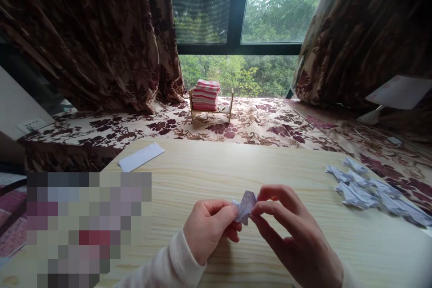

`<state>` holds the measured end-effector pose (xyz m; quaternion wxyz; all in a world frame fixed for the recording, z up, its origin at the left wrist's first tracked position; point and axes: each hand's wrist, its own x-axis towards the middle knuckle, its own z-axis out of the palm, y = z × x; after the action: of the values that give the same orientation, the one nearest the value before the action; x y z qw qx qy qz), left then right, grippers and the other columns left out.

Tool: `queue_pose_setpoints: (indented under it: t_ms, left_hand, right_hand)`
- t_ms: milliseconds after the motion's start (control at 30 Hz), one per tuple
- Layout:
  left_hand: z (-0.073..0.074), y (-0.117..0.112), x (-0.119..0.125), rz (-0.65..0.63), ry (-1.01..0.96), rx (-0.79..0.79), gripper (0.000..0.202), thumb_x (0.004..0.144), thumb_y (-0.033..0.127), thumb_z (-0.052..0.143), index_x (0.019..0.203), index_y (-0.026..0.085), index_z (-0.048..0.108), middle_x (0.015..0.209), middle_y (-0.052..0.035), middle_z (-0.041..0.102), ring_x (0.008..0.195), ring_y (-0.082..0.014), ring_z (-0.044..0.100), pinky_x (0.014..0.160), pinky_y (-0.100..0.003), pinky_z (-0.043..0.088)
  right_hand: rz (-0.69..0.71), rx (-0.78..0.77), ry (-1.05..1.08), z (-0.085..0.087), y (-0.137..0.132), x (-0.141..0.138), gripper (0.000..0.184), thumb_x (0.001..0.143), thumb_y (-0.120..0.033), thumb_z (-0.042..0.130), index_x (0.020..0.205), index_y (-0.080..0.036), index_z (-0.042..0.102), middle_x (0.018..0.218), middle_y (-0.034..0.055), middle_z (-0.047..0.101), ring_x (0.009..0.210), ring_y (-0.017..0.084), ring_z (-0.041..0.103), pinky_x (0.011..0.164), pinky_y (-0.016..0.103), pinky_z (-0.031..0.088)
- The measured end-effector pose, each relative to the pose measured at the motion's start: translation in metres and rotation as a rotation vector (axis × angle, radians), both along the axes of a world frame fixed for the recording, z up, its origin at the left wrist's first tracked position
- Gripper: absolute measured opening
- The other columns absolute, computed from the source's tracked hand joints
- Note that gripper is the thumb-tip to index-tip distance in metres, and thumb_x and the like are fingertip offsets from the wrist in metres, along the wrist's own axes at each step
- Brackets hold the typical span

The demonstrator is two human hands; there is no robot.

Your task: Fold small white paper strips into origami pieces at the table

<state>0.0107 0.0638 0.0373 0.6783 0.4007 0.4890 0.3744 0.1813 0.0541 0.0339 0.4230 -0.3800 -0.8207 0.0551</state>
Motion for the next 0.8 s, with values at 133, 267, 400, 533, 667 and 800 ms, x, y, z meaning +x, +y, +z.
queue_pose_setpoints:
  t_ms: [133, 267, 400, 533, 667, 800]
  left_hand:
    - [0.001, -0.002, -0.001, -0.042, 0.043, 0.047, 0.026, 0.064, 0.037, 0.063, 0.061, 0.012, 0.066, 0.056, -0.0017, 0.059, 0.051, -0.0119, 0.052, 0.057, -0.027, 0.044]
    - [0.003, -0.004, 0.001, -0.059, 0.123, 0.166, 0.021, 0.064, 0.032, 0.064, 0.065, 0.011, 0.068, 0.055, -0.0001, 0.055, 0.055, -0.0112, 0.047, 0.056, -0.024, 0.037]
    - [0.005, -0.004, 0.003, -0.015, 0.186, 0.180, 0.021, 0.064, 0.033, 0.062, 0.060, 0.012, 0.064, 0.053, 0.0007, 0.051, 0.054, -0.0109, 0.042, 0.053, -0.024, 0.032]
    - [0.005, -0.004, 0.003, -0.007, 0.238, 0.209, 0.018, 0.064, 0.029, 0.059, 0.059, 0.012, 0.062, 0.053, 0.0012, 0.049, 0.053, -0.0107, 0.040, 0.052, -0.024, 0.030]
    - [0.005, -0.005, 0.002, -0.010, 0.211, 0.243, 0.018, 0.066, 0.029, 0.059, 0.063, 0.012, 0.065, 0.056, 0.0002, 0.053, 0.055, -0.0112, 0.042, 0.053, -0.023, 0.033]
    - [0.004, -0.006, 0.003, -0.014, 0.191, 0.239, 0.018, 0.067, 0.028, 0.060, 0.066, 0.012, 0.067, 0.058, -0.0009, 0.055, 0.057, -0.0121, 0.045, 0.054, -0.023, 0.035]
  right_hand:
    - [-0.008, -0.012, 0.032, -0.001, 0.000, -0.003, 0.012, 0.082, -0.008, 0.053, 0.083, -0.020, 0.056, 0.089, 0.0069, 0.055, 0.084, 0.019, 0.056, 0.067, 0.031, 0.050]
    - [-0.006, -0.056, 0.055, -0.001, -0.001, -0.004, 0.010, 0.082, -0.010, 0.054, 0.078, -0.020, 0.053, 0.089, 0.0073, 0.055, 0.086, 0.020, 0.057, 0.069, 0.031, 0.051]
    - [-0.047, -0.054, 0.049, 0.002, 0.000, 0.002, 0.007, 0.084, -0.015, 0.053, 0.089, -0.020, 0.055, 0.095, 0.0081, 0.059, 0.092, 0.020, 0.059, 0.073, 0.031, 0.053]
    - [-0.083, -0.014, 0.037, 0.002, 0.002, 0.004, 0.033, 0.083, -0.023, 0.057, 0.115, -0.020, 0.051, 0.108, 0.0101, 0.062, 0.099, 0.023, 0.061, 0.082, 0.035, 0.054]
    - [-0.037, -0.054, 0.065, -0.005, 0.002, -0.001, 0.034, 0.080, -0.019, 0.059, 0.113, -0.022, 0.052, 0.096, 0.0056, 0.067, 0.085, 0.019, 0.065, 0.074, 0.029, 0.056]
    - [-0.005, -0.122, 0.133, -0.011, 0.002, -0.004, 0.028, 0.082, -0.014, 0.057, 0.109, -0.022, 0.052, 0.089, 0.0034, 0.066, 0.076, 0.016, 0.065, 0.067, 0.025, 0.056]
